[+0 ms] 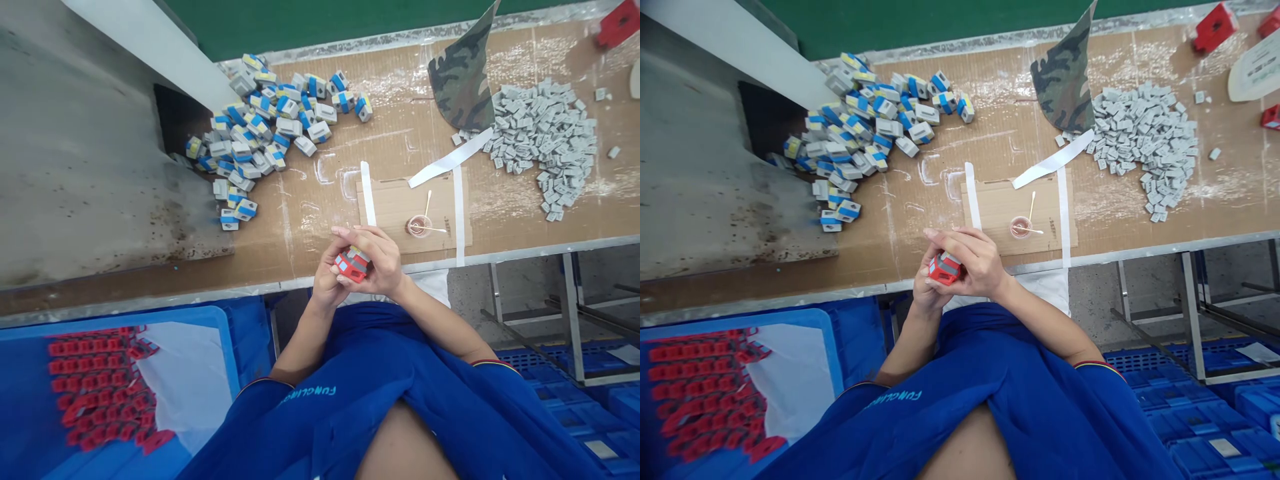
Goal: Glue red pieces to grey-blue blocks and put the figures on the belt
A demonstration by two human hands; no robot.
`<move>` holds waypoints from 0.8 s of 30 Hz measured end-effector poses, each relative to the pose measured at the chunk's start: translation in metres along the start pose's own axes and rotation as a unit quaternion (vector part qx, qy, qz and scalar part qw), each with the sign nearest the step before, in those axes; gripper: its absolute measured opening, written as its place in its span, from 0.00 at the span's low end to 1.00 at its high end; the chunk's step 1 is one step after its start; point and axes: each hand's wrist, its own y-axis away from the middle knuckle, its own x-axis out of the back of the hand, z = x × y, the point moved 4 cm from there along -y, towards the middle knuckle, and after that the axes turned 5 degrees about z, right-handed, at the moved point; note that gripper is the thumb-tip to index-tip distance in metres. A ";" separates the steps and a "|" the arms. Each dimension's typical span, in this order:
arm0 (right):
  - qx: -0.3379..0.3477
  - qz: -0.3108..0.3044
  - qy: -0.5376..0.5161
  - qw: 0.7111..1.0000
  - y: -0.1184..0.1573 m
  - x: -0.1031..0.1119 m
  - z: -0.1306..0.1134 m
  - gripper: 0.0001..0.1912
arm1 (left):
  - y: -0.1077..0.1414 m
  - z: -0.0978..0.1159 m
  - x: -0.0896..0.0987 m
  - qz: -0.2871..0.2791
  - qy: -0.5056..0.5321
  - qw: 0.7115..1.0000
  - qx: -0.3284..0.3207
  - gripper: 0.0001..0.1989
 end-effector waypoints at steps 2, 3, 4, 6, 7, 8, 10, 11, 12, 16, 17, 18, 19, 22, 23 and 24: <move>-0.008 -0.015 -0.008 1.000 0.002 -0.001 0.002 0.41 | 0.000 0.000 -0.001 0.003 0.003 1.000 0.002 0.30; -0.012 -0.023 -0.015 1.000 0.003 -0.002 0.002 0.42 | 0.000 0.000 -0.001 0.007 0.003 1.000 0.001 0.30; -0.014 -0.027 -0.024 0.999 0.004 -0.003 0.003 0.43 | 0.000 0.000 -0.001 0.012 0.002 1.000 0.000 0.30; -0.012 -0.021 -0.033 0.999 0.004 -0.003 0.003 0.43 | 0.000 0.000 0.000 0.024 -0.003 1.000 0.000 0.31; -0.009 -0.013 -0.031 0.999 0.004 -0.002 0.003 0.43 | 0.000 0.000 0.001 0.029 -0.005 1.000 0.002 0.31; -0.008 -0.009 -0.026 1.000 0.004 -0.002 0.003 0.43 | 0.000 0.000 0.001 0.032 -0.007 0.999 0.005 0.32; -0.011 -0.014 -0.013 1.000 0.004 -0.003 0.004 0.42 | 0.000 -0.001 0.002 0.031 -0.010 0.999 0.015 0.33; -0.014 -0.022 -0.006 1.000 0.004 -0.004 0.004 0.43 | 0.000 -0.001 0.003 0.030 -0.011 0.999 0.019 0.34; -0.016 -0.029 0.001 0.999 0.004 -0.004 0.004 0.43 | 0.000 -0.001 0.003 0.030 -0.012 0.999 0.022 0.34; -0.010 -0.017 0.008 1.000 0.004 -0.002 0.003 0.38 | 0.001 -0.002 0.006 0.034 -0.019 0.999 0.021 0.35; -0.006 -0.014 0.006 1.000 0.004 -0.002 0.003 0.38 | 0.001 -0.002 0.007 0.029 -0.022 0.999 0.021 0.36; -0.001 -0.013 0.004 1.000 0.004 -0.002 0.003 0.39 | 0.001 -0.002 0.007 0.020 -0.024 0.999 0.023 0.35; 0.001 -0.015 0.000 1.000 0.005 -0.002 0.002 0.40 | 0.001 -0.003 0.007 0.010 -0.024 0.999 0.024 0.35; -0.008 -0.013 -0.012 1.000 0.009 -0.003 0.004 0.42 | 0.001 -0.002 0.006 -0.009 -0.019 0.999 0.024 0.35; -0.017 -0.016 -0.013 1.000 0.010 -0.004 0.005 0.42 | 0.001 -0.001 0.005 -0.009 -0.018 1.000 0.022 0.35; -0.029 -0.021 -0.012 0.999 0.010 -0.004 0.006 0.42 | 0.001 0.000 0.004 -0.005 -0.019 1.000 0.021 0.36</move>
